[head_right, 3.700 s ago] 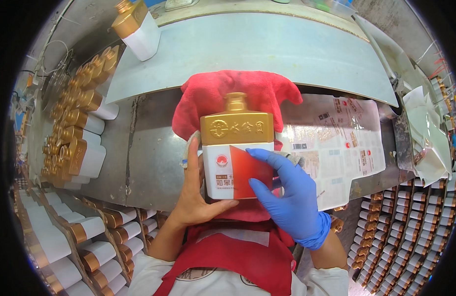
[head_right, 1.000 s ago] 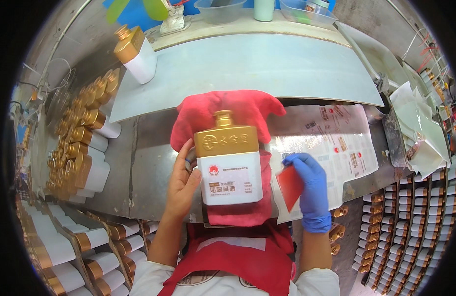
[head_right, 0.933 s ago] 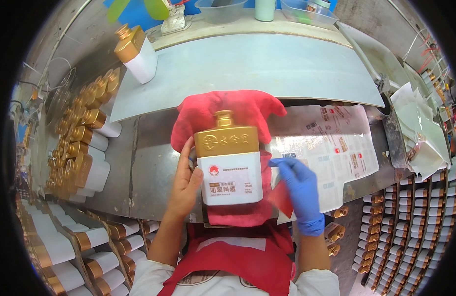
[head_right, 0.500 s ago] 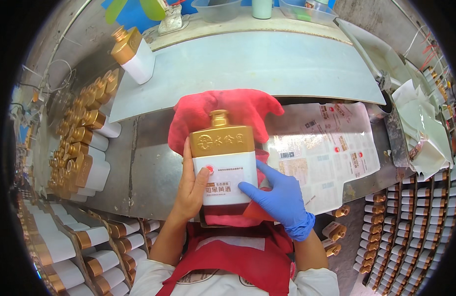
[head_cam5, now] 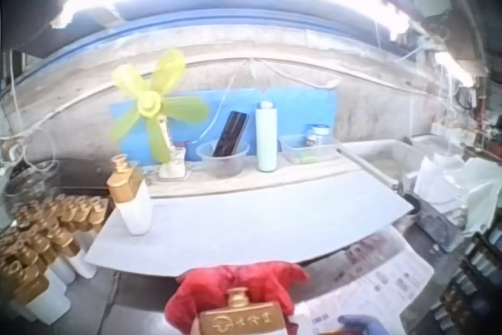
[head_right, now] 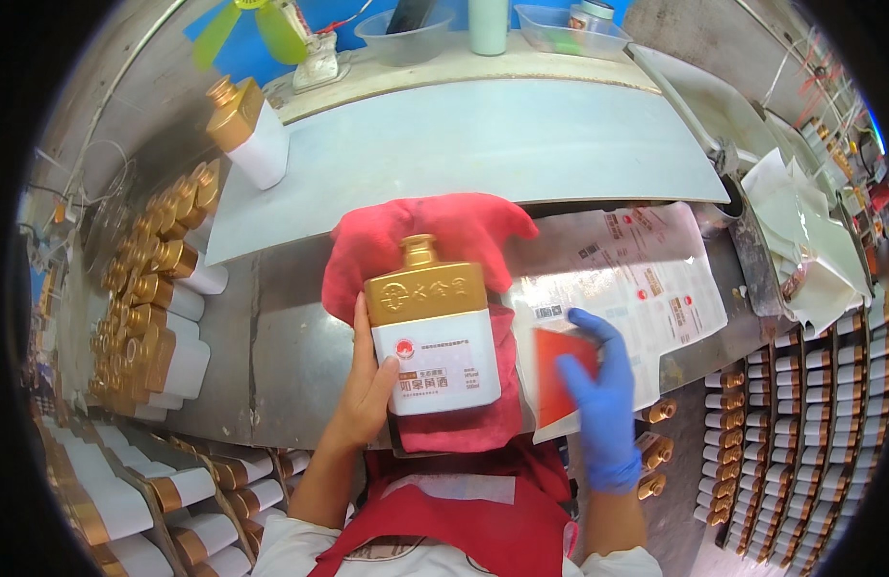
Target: The person applies a white label to a gold and white bottle, smoothing it with gloved hands. They then apply a red circular sticker to the label and wipe the bottle's neck with a cloth. The process is repeated for multiple bottles in a production setting.
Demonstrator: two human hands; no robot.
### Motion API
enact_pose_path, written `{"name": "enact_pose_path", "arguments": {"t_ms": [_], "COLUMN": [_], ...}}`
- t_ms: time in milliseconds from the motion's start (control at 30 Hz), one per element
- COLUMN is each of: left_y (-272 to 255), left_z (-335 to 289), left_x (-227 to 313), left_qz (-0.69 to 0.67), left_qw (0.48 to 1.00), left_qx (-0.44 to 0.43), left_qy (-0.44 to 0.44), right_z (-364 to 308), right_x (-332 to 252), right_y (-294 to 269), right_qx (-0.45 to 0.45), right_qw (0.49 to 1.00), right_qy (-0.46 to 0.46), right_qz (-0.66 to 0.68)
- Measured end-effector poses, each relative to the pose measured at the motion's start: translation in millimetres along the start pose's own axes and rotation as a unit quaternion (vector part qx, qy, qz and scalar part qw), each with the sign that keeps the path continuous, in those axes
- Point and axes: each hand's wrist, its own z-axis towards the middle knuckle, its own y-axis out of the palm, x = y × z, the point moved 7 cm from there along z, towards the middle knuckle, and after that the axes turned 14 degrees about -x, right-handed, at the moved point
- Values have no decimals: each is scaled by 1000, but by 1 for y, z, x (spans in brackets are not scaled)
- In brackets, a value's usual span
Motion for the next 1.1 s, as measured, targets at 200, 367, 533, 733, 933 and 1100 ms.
{"name": "enact_pose_path", "arguments": {"t_ms": [200, 367, 533, 733, 933, 1100], "left_y": [2, 4, 1, -8, -15, -17], "left_z": [-5, -7, -8, -9, -13, -19], "left_x": [-3, -1, -9, -19, -28, -34], "left_qz": [92, 126, 65, -293, -232, -211], "left_qw": [996, 992, 997, 954, 973, 977], "left_qx": [5, 2, -4, -37, -3, 30], "left_qy": [1, 17, 27, 45, 11, -22], "right_z": [-2, -7, 5, -12, 2, 35], "right_x": [-29, -20, -42, -35, -49, -52], "right_y": [117, 75, 77, 152, 130, 138], "right_qx": [-78, 61, 134, -254, -381, -356], "right_qw": [907, 897, 871, 758, 768, 734], "right_qy": [-148, -137, -245, -319, -298, -353], "right_qz": [-386, -416, -404, -509, -419, -458]}}
